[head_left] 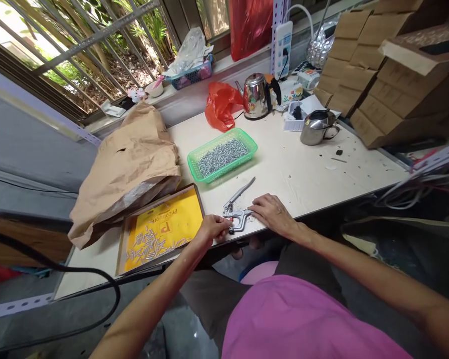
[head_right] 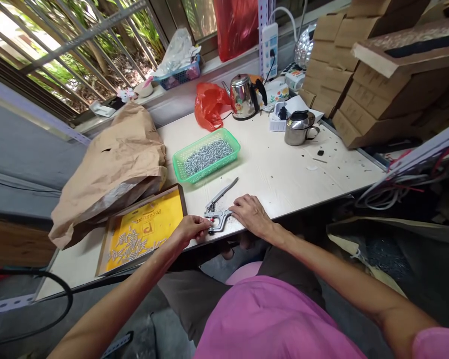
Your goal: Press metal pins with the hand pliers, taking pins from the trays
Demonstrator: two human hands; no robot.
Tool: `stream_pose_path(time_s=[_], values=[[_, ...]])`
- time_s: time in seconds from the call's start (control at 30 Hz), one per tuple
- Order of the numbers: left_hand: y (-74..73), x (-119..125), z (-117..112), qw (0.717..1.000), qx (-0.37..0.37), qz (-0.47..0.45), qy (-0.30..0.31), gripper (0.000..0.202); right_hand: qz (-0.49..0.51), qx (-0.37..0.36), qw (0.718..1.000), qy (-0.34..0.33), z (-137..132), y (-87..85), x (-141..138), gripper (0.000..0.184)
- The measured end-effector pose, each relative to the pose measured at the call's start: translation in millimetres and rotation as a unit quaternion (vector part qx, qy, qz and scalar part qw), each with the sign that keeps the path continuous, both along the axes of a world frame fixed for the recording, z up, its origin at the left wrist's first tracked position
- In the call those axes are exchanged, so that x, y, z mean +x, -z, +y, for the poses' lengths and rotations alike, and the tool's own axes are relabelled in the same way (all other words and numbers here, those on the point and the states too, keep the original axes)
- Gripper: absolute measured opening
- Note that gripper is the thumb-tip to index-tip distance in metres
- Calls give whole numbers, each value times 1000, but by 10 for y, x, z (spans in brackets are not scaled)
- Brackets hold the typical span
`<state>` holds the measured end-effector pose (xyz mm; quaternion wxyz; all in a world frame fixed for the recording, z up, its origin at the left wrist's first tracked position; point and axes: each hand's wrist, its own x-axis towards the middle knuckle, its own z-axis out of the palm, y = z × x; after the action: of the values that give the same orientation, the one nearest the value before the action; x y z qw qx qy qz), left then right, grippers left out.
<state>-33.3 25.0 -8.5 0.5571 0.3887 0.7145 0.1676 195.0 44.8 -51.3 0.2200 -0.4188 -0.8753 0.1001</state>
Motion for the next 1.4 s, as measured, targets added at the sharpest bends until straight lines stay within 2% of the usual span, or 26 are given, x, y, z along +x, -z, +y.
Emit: stream_pose_path(time_s=[0.27,0.33,0.37,0.47,0.53,0.7,0.83,1.03,1.27,1.33,1.4], values=[[-36,-16,51,997,-59,10,47,29,-10,-28,1000,2,-18,-30,-9,25],[-44,-13,31,997,-65,11,51,32,-23,-39,999,-14,10,-53,16,30],[-48,-9,16,996,-67,13,52,32,-34,-45,998,-26,43,-70,35,39],[-61,7,-37,996,-65,23,49,34,-81,-71,992,-68,243,-141,100,80],[-68,21,-66,997,-63,26,45,35,-115,-95,984,-101,438,-198,128,99],[-67,53,-107,997,-58,33,28,35,-173,-119,961,-182,818,-308,82,111],[-50,63,-123,998,-52,29,6,36,-186,-111,960,-177,827,-374,8,106],[-42,61,-124,998,-58,18,-3,40,-187,-98,964,-161,706,-477,26,80],[-40,76,-162,999,-53,0,-13,40,-194,-93,965,-151,636,-513,44,54],[-49,80,-185,999,-51,10,-10,37,-194,-91,966,-148,607,-510,52,48],[-69,90,-216,998,-36,53,18,34,-191,-81,967,-148,579,-500,63,43]])
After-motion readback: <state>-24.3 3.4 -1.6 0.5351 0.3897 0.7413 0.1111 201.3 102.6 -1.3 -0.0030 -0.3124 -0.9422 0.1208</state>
